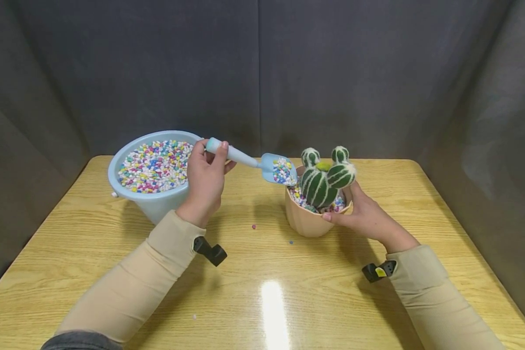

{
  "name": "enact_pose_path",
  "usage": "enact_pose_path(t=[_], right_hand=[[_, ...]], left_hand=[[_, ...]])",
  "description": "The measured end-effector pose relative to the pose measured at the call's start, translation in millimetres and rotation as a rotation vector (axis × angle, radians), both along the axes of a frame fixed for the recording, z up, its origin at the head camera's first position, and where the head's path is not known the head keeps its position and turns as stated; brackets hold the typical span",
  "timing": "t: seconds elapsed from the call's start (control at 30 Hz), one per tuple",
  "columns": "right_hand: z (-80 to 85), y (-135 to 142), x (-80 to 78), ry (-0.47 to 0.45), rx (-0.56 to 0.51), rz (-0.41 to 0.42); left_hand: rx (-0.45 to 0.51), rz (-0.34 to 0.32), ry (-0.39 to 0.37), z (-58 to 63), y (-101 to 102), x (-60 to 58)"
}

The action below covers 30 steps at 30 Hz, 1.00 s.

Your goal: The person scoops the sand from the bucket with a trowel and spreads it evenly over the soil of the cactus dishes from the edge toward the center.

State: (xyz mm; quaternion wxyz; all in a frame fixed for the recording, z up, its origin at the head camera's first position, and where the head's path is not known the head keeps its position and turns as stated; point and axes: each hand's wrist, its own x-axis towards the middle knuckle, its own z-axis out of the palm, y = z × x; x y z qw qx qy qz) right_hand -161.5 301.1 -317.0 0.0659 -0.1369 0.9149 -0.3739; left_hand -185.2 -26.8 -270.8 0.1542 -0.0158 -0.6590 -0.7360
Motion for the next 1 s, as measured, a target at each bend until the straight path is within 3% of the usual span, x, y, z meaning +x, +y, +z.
enact_pose_path(t=[0.17,0.37,0.53,0.7,1.0], right_hand=[[0.0,-2.3,4.8,0.039,-0.01,-0.018],[0.5,-19.5,21.7,0.149,0.07,-0.146],[-2.0,-36.6,25.6,0.252,0.09,-0.22],[-8.2,-41.8,27.3,0.28,0.099,-0.272],[-8.8,-46.0,25.1,0.305,0.058,-0.284]], left_hand=[[0.01,-0.009,-0.015,-2.1,1.1,0.0],[0.031,-0.006,-0.013,-3.7,3.0,0.6],[0.034,-0.003,0.006,-4.3,2.8,1.1],[0.04,-0.03,-0.012,-5.2,4.8,1.8],[0.066,-0.03,0.003,-2.6,3.2,2.2]])
